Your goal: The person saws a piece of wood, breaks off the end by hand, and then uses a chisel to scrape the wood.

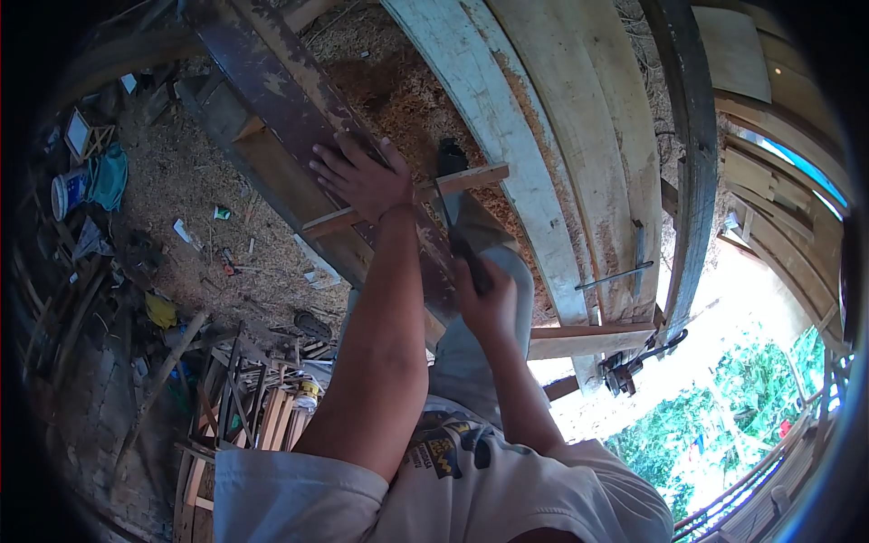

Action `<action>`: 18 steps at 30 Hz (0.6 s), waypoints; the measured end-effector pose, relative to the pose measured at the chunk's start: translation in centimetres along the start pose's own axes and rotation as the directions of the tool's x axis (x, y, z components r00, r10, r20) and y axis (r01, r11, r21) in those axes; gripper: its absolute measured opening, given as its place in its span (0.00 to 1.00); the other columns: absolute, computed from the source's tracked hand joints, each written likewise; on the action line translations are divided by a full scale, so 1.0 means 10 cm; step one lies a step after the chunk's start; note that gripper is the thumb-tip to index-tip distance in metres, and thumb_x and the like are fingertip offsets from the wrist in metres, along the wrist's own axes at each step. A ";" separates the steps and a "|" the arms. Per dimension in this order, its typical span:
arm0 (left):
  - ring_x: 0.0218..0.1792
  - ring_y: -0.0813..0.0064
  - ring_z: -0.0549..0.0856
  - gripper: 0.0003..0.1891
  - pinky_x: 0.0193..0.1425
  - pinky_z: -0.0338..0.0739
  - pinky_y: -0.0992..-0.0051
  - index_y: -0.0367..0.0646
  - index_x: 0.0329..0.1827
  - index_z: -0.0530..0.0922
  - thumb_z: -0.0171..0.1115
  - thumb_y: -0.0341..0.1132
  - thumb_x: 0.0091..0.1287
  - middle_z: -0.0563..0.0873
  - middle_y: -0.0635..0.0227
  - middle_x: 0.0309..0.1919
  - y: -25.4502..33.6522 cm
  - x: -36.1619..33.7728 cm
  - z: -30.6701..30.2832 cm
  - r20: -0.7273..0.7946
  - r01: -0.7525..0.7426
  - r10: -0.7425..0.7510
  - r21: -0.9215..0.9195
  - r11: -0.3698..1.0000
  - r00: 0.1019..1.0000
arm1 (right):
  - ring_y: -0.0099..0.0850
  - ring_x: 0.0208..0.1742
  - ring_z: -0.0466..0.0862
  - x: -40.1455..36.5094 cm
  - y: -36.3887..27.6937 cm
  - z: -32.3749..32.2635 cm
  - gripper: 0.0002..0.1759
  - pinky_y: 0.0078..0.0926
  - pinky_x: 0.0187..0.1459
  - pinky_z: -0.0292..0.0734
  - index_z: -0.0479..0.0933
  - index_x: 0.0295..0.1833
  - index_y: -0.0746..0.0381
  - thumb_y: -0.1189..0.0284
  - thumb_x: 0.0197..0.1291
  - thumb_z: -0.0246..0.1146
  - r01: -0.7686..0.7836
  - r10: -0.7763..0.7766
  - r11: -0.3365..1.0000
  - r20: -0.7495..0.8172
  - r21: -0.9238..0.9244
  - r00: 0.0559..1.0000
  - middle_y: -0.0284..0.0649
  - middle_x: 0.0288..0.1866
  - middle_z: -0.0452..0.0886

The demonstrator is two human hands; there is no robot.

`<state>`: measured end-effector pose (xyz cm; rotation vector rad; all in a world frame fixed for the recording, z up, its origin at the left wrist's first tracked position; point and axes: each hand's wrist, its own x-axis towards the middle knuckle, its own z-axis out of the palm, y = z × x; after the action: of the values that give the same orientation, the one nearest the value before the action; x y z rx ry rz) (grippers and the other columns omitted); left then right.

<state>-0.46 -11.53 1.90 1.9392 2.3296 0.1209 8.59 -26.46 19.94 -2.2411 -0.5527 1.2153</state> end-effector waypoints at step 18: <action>0.87 0.27 0.52 0.41 0.89 0.52 0.35 0.44 0.88 0.59 0.53 0.60 0.80 0.55 0.37 0.87 -0.01 0.00 -0.01 0.008 -0.004 0.004 0.010 1.000 1.000 | 0.24 0.25 0.79 -0.24 0.09 -0.16 0.19 0.32 0.29 0.73 0.81 0.37 0.69 0.64 0.77 0.69 -0.064 0.065 0.991 -0.008 0.114 0.998 0.48 0.23 0.81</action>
<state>-0.52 -11.55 1.97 1.9459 2.3257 0.1012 8.88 -28.96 21.61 -2.1840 -0.3991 1.2327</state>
